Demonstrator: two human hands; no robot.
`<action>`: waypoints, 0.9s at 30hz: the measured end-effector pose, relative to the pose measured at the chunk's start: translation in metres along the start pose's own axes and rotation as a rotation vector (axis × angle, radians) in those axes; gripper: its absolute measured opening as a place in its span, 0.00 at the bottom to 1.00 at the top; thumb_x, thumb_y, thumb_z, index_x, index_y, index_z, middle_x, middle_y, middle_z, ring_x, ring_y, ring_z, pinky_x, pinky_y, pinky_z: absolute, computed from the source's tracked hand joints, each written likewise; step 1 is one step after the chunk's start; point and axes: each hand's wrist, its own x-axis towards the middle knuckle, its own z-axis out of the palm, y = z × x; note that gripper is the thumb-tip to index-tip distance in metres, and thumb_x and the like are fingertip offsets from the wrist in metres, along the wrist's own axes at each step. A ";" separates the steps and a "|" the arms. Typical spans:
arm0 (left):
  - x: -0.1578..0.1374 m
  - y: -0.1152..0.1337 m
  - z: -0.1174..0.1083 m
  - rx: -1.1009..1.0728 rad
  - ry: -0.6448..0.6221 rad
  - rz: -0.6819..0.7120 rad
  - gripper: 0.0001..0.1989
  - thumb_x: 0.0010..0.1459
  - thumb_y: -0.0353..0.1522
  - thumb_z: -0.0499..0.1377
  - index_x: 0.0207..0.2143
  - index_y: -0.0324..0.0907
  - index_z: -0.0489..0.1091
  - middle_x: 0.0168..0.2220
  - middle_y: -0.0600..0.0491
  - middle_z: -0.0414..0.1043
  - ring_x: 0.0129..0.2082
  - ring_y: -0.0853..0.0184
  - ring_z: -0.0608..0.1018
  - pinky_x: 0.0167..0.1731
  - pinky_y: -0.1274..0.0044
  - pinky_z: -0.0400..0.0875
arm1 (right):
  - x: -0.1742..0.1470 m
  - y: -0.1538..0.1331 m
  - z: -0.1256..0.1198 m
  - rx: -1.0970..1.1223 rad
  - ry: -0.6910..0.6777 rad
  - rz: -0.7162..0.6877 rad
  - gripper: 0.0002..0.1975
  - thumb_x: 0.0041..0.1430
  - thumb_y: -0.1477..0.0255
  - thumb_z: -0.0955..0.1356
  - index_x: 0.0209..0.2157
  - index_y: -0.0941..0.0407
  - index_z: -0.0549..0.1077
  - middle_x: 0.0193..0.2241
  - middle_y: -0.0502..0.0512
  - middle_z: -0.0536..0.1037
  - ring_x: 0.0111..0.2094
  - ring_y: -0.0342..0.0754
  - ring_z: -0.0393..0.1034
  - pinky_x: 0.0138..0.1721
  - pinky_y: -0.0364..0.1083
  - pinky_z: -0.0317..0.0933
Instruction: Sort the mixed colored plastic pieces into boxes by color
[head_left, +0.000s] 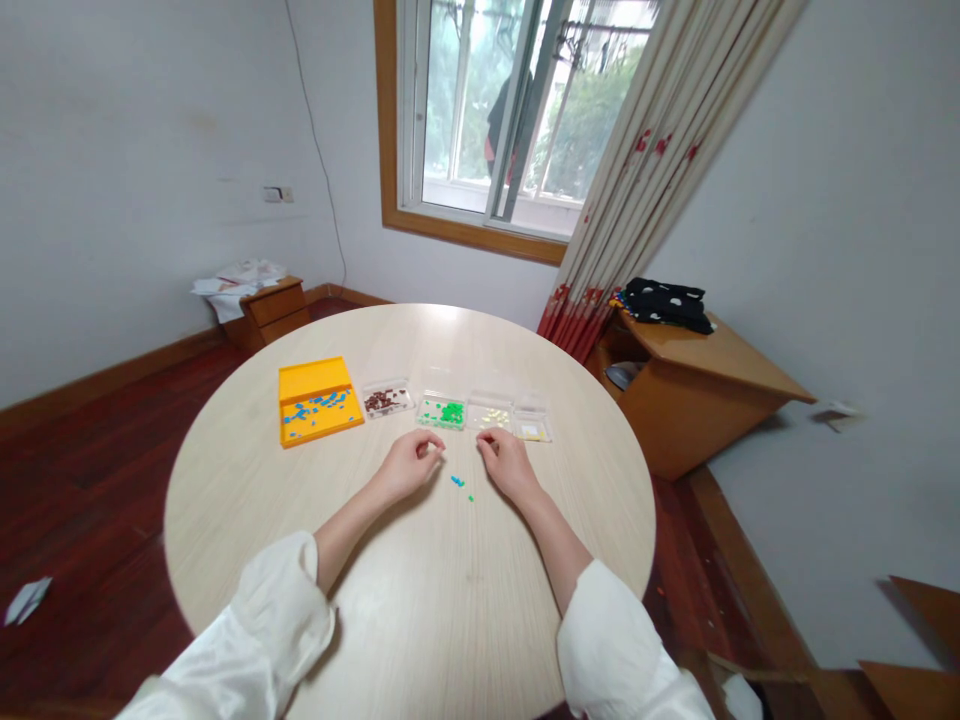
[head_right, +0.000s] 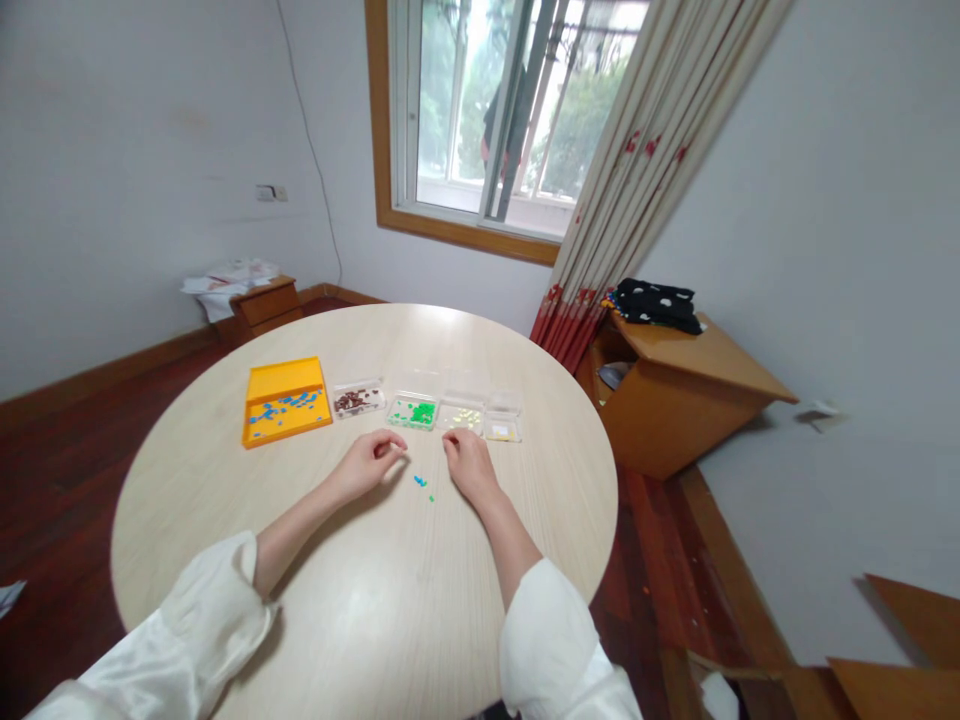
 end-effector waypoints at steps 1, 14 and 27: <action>-0.003 0.000 0.001 0.118 -0.043 0.108 0.05 0.48 0.30 0.58 0.29 0.40 0.71 0.23 0.55 0.62 0.25 0.69 0.67 0.29 0.76 0.64 | 0.001 -0.001 -0.002 0.028 0.013 0.020 0.08 0.55 0.75 0.62 0.29 0.57 0.73 0.28 0.55 0.76 0.30 0.46 0.69 0.35 0.45 0.62; -0.008 -0.010 0.015 0.478 -0.334 0.343 0.10 0.54 0.25 0.52 0.31 0.39 0.74 0.28 0.50 0.65 0.33 0.65 0.70 0.35 0.76 0.63 | 0.004 0.008 -0.011 0.096 0.034 0.020 0.10 0.51 0.76 0.62 0.30 0.57 0.76 0.30 0.55 0.78 0.31 0.45 0.70 0.35 0.45 0.64; -0.001 0.000 0.006 -0.047 0.080 0.064 0.07 0.57 0.30 0.49 0.25 0.42 0.59 0.21 0.57 0.59 0.23 0.69 0.63 0.28 0.77 0.59 | 0.003 -0.002 -0.019 0.167 -0.094 0.181 0.04 0.48 0.73 0.65 0.25 0.59 0.72 0.20 0.48 0.70 0.24 0.42 0.63 0.28 0.41 0.58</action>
